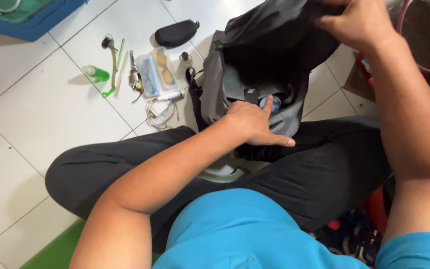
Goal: The person sits on a small stool and packs a gray backpack with daily essentials. They place a water bottle, a plastic container, a small bottle, a black pouch, a charger cable, a green bottle, a comb, a straw, a keychain, and a cap into the bag.
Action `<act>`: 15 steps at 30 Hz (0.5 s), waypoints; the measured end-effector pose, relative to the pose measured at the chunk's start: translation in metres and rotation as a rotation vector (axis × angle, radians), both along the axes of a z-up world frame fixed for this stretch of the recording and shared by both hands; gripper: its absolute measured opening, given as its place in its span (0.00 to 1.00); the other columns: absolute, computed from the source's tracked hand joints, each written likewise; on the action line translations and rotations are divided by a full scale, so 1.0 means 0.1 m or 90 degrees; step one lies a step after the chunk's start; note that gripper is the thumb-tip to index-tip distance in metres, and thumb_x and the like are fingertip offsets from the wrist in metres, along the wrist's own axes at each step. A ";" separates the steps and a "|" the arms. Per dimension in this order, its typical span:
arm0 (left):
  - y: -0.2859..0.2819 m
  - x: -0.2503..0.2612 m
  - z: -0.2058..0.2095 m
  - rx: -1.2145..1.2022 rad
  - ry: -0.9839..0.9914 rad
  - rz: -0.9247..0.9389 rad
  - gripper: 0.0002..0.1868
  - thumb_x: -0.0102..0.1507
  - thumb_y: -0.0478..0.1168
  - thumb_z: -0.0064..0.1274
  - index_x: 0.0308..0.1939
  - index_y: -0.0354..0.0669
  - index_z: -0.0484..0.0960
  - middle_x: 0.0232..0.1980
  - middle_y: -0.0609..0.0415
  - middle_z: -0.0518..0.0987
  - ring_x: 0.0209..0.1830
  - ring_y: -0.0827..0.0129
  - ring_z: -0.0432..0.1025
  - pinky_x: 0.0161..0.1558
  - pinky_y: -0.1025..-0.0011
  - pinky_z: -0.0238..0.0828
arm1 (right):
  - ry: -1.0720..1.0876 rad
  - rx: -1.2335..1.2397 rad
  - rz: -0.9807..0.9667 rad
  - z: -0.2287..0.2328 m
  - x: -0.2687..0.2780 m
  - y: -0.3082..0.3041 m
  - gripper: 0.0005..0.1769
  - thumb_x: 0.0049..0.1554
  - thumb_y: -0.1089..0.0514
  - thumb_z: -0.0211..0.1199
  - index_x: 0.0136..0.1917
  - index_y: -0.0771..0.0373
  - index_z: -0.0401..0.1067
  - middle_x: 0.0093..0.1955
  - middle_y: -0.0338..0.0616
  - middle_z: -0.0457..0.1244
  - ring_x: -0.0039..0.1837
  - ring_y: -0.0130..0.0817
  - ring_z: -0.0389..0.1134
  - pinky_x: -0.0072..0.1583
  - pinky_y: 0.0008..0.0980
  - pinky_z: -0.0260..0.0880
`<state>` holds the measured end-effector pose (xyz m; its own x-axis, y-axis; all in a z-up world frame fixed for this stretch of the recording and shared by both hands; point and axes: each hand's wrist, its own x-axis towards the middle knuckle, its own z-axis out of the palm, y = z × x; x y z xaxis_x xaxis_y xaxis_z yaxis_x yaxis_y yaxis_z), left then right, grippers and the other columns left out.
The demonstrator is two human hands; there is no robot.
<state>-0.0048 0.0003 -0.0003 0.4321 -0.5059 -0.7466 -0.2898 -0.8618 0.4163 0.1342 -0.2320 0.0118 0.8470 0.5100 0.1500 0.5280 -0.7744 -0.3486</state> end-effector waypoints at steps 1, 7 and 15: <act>-0.04 0.03 0.02 -0.036 -0.078 0.020 0.71 0.52 0.85 0.43 0.80 0.33 0.47 0.52 0.39 0.84 0.52 0.52 0.79 0.55 0.58 0.73 | -0.034 0.075 0.092 0.08 -0.04 0.07 0.23 0.54 0.65 0.70 0.64 0.67 0.77 0.54 0.58 0.71 0.52 0.46 0.73 0.53 0.40 0.73; -0.56 0.27 -0.28 -0.157 -0.199 0.273 0.57 0.53 0.83 0.38 0.61 0.33 0.76 0.55 0.41 0.82 0.58 0.54 0.77 0.56 0.56 0.74 | 0.460 0.442 0.102 0.03 -0.13 -0.12 0.16 0.54 0.69 0.61 0.56 0.65 0.75 0.62 0.45 0.67 0.61 0.30 0.70 0.59 0.26 0.73; -0.79 0.84 -1.25 -0.401 -0.131 0.630 0.42 0.68 0.66 0.31 0.62 0.29 0.76 0.58 0.27 0.77 0.64 0.36 0.69 0.67 0.55 0.62 | 0.539 0.015 -0.130 -1.13 -0.31 -0.73 0.22 0.51 0.65 0.69 0.59 0.68 0.73 0.48 0.52 0.69 0.48 0.44 0.70 0.47 0.43 0.73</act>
<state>0.0791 -0.0792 -0.1254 0.9239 -0.1383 -0.3567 0.2747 -0.4093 0.8701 0.1027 -0.3051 -0.1012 0.7533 0.3401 -0.5630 -0.0644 -0.8137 -0.5777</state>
